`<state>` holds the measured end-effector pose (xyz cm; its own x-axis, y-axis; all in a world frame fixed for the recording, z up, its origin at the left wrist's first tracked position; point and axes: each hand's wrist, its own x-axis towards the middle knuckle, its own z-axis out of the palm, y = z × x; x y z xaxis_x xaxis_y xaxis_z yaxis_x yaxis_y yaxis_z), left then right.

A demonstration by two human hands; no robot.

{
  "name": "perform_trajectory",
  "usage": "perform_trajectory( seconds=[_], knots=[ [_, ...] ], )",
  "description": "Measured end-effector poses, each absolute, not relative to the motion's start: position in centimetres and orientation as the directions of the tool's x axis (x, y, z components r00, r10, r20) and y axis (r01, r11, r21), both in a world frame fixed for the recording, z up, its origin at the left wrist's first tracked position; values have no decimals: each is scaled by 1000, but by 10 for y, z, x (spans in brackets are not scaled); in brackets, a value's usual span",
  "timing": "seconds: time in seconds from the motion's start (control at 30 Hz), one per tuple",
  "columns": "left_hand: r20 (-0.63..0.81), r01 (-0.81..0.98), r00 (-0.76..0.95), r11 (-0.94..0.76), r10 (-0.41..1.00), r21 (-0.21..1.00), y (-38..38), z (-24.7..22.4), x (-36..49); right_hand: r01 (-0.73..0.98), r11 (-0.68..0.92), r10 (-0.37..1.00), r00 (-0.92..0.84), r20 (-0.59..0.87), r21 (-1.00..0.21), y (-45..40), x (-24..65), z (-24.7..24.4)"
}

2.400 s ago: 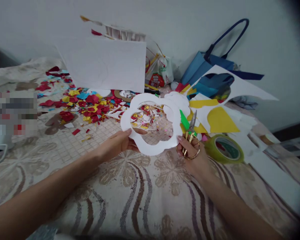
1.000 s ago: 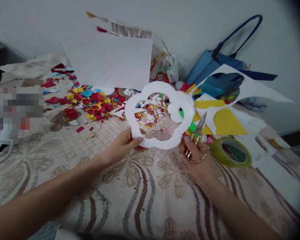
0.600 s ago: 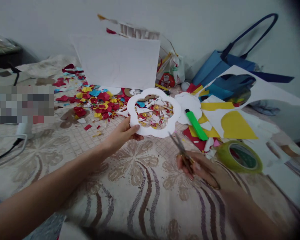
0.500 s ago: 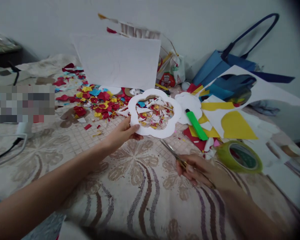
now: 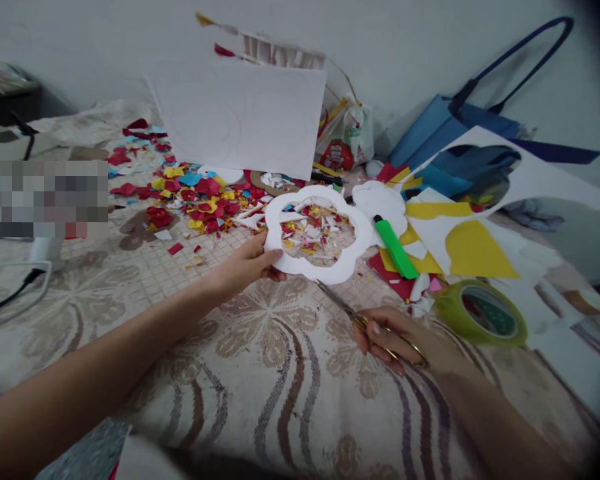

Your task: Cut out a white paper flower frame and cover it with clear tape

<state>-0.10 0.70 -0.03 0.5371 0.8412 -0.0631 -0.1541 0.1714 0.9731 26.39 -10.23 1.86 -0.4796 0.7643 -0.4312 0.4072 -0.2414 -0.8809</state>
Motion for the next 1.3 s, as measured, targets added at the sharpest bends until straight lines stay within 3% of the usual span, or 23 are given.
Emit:
perform_trajectory(
  seconds=[0.53,0.83,1.3],
  knots=[
    [1,-142,559,95,829,985,11,-3,-4,395,-320,714,-497,-493,-861,-105,263,16],
    [-25,-101,548,96,836,990,8,2,-3,434,-306,715,-483,-506,-847,-107,257,18],
    [-72,-39,540,110,839,993,7,1,-4,346,-339,746,-467,-474,-875,-108,257,14]
  ],
)
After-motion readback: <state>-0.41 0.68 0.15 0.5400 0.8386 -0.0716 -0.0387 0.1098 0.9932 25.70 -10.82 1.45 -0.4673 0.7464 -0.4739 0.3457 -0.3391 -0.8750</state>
